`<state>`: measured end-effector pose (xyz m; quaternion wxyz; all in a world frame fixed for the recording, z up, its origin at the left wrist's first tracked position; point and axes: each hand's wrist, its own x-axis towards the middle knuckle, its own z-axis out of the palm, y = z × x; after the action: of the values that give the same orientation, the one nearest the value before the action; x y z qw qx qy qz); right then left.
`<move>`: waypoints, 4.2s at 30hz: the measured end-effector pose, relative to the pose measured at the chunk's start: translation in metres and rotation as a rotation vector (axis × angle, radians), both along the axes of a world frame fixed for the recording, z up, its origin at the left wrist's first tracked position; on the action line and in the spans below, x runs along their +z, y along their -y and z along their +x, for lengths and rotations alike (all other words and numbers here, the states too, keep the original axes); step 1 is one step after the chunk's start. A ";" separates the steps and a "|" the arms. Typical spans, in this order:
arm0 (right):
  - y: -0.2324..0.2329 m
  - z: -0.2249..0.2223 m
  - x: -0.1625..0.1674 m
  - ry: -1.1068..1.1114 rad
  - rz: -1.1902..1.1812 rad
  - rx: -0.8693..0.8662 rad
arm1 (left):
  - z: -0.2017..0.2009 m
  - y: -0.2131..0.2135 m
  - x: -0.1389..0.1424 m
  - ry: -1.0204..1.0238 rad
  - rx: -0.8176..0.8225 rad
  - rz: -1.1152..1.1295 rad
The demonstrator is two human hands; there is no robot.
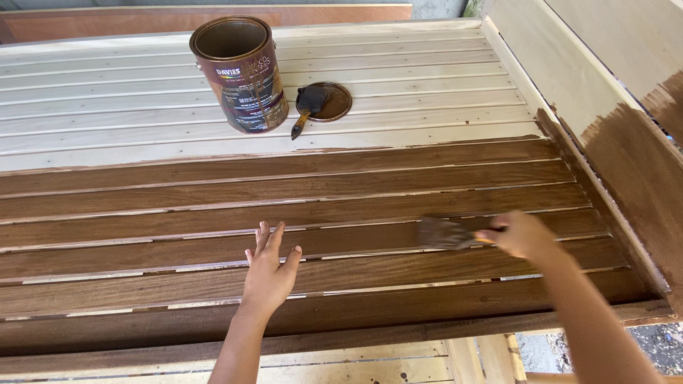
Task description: The person applies brown wood stain to a slatted wooden bench panel using a wide brush, dipping the brush into an open stain can. They brush across the slats, working along the panel to coat the bare wood, and reload the brush from the can as they go.
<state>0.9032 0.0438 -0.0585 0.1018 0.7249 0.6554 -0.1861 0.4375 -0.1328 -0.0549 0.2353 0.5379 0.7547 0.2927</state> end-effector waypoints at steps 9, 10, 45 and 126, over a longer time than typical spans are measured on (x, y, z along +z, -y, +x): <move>-0.025 0.147 0.010 0.140 0.050 -0.235 | -0.013 0.007 -0.007 -0.007 0.052 -0.016; -0.025 0.139 0.008 0.164 0.050 -0.233 | -0.018 0.009 -0.007 -0.004 0.060 -0.017; 0.088 -0.550 0.006 -0.127 0.005 0.661 | -0.222 0.112 -0.040 -0.084 0.303 -0.035; 0.076 -0.163 -0.044 -0.054 0.690 0.589 | 0.142 -0.066 0.008 0.031 0.013 0.004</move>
<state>0.7400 -0.0317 -0.1027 -0.1142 0.4942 0.8597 0.0610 0.5799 -0.0673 -0.0464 0.2441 0.5290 0.7538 0.3039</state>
